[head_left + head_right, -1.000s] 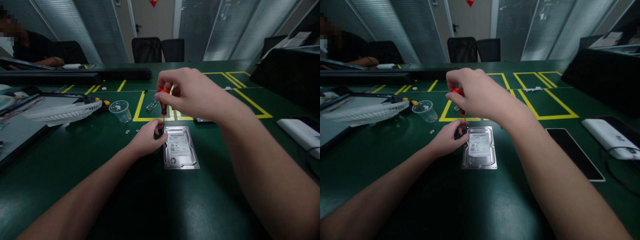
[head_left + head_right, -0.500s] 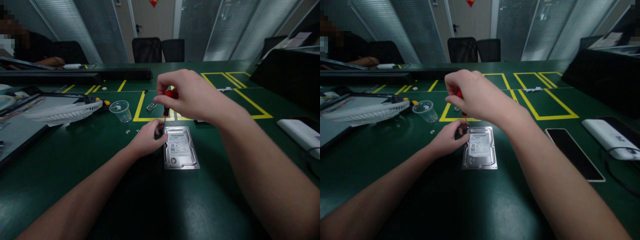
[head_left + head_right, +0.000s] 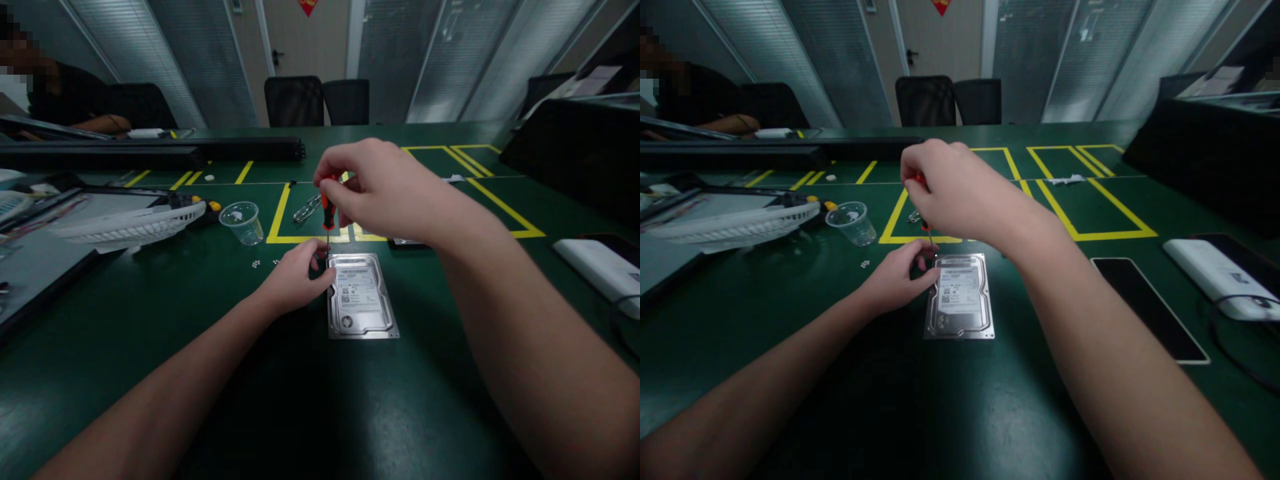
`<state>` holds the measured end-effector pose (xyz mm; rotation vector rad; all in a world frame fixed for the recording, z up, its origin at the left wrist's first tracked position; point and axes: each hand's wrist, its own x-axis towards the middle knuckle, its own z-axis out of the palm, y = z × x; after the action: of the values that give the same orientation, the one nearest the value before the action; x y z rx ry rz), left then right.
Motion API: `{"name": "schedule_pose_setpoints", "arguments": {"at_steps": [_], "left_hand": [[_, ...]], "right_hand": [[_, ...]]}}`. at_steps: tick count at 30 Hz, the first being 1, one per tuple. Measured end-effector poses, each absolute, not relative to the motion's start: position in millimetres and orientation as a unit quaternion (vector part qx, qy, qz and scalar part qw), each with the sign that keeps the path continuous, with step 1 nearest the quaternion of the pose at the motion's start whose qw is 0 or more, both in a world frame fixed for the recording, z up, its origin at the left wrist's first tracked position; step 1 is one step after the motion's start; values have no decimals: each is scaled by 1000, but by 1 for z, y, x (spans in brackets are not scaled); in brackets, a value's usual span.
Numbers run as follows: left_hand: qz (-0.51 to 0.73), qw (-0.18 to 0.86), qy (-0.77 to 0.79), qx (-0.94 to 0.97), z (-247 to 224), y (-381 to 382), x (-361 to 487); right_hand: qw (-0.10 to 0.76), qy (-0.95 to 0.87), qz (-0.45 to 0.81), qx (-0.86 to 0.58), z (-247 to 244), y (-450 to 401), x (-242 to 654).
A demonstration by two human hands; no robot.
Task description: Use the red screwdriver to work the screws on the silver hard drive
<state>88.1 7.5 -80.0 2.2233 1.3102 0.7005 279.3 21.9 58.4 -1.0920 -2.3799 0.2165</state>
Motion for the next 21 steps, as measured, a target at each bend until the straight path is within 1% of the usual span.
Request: {"name": "schedule_pose_setpoints", "arguments": {"at_steps": [7,13,21], "left_hand": [[253,227,480,809,-81,8,89],[252,231,476,810,-79,8,89],[250,229,475,812,-77,8,89]], "right_hand": [[243,-873,50,-421,62,19,280],[245,-881,22,-404,60,21,279],[255,-889,41,-377,63,19,276]]}}
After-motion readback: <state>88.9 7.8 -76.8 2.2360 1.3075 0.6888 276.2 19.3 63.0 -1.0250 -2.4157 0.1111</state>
